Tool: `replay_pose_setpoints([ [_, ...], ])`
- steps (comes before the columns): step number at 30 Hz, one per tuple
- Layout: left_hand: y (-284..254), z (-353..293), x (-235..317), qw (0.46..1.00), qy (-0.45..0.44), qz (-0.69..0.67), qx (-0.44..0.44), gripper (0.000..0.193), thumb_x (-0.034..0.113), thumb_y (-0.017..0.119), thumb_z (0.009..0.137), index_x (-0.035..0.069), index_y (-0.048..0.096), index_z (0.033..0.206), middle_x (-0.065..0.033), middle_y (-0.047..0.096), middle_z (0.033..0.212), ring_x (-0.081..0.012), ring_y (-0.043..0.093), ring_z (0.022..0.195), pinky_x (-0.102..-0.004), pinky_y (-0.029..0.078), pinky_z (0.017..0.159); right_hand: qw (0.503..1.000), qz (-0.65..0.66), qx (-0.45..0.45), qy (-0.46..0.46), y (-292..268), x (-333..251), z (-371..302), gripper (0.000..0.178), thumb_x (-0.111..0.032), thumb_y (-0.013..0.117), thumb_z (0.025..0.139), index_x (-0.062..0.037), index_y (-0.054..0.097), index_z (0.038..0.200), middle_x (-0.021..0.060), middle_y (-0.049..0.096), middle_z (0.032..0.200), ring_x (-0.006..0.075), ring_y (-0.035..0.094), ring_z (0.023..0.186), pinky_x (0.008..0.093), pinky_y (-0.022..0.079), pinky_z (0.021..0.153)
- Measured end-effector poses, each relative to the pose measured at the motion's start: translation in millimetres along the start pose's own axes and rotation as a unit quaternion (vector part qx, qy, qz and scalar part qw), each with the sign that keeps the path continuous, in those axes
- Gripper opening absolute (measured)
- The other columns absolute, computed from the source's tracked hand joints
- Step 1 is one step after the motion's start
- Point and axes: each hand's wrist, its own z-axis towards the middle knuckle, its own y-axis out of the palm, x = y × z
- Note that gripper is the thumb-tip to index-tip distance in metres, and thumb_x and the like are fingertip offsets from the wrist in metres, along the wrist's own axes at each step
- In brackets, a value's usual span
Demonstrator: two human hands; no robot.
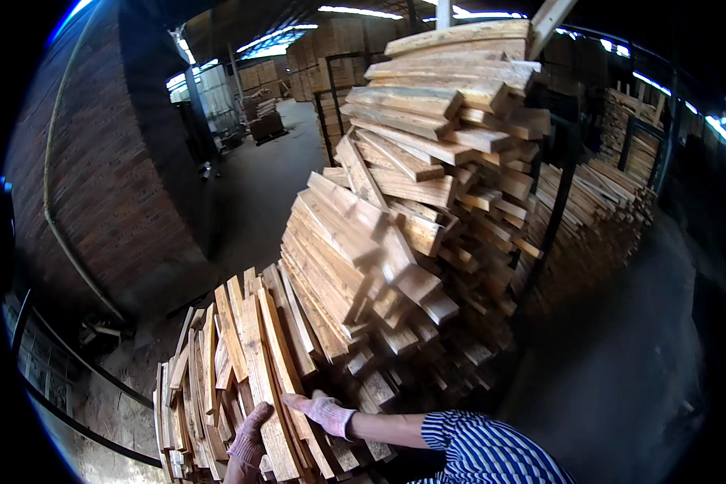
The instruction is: The person repeatedly picks up wooden planks from a large pile and places them onto a wooden pallet. The task involves lifting the planks and arranging them in a neat stack on the pallet, which is positioned on the floor of a workshop.
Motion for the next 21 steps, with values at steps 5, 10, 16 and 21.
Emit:
replay_pose_setpoints([
  [5,12.0,-27.2,4.6,0.997,-0.033,0.054,-0.036,0.059,0.036,0.078,0.086,0.003,0.061,0.132,-0.0115,0.069,0.117,-0.0262,0.066,0.108,-0.0433,0.054,0.094,0.994,0.095,-0.006,0.057,30.9,10.2,17.1,0.118,-0.071,0.068,0.083,0.0185,0.027,0.150,0.0366,0.043,0.149,0.0410,0.040,0.144,0.0395,0.036,0.116],
  [10,103.0,-196.2,18.9,0.950,0.018,0.296,0.099,0.067,0.052,0.070,0.090,0.002,0.061,0.134,-0.0143,0.069,0.114,-0.0251,0.063,0.105,-0.0401,0.052,0.088,0.948,0.278,-0.145,0.051,49.3,54.0,-40.8,0.102,-0.059,0.061,0.092,0.0134,0.024,0.154,0.0283,0.044,0.151,0.0342,0.044,0.137,0.0363,0.036,0.112],
  [16,29.4,-219.5,-122.2,0.947,0.036,0.315,-0.060,0.055,0.032,0.076,0.090,0.001,0.059,0.132,-0.0080,0.070,0.103,-0.0189,0.067,0.085,-0.0353,0.057,0.069,0.445,0.761,-0.463,0.091,68.6,226.1,-1.2,0.059,-0.019,0.040,0.101,0.0022,0.032,0.156,0.0097,0.055,0.123,0.0149,0.052,0.093,0.0251,0.042,0.072],
  [21,-41.9,-266.9,-227.3,0.945,0.189,0.254,-0.078,0.088,0.028,0.086,0.078,0.005,0.039,0.150,-0.0126,0.055,0.135,-0.0264,0.059,0.118,-0.0412,0.054,0.093,0.452,0.717,-0.502,0.170,136.0,278.9,-75.5,0.057,0.002,0.048,0.096,-0.0004,0.039,0.152,0.0064,0.061,0.115,0.0080,0.055,0.079,0.0192,0.043,0.060],
])
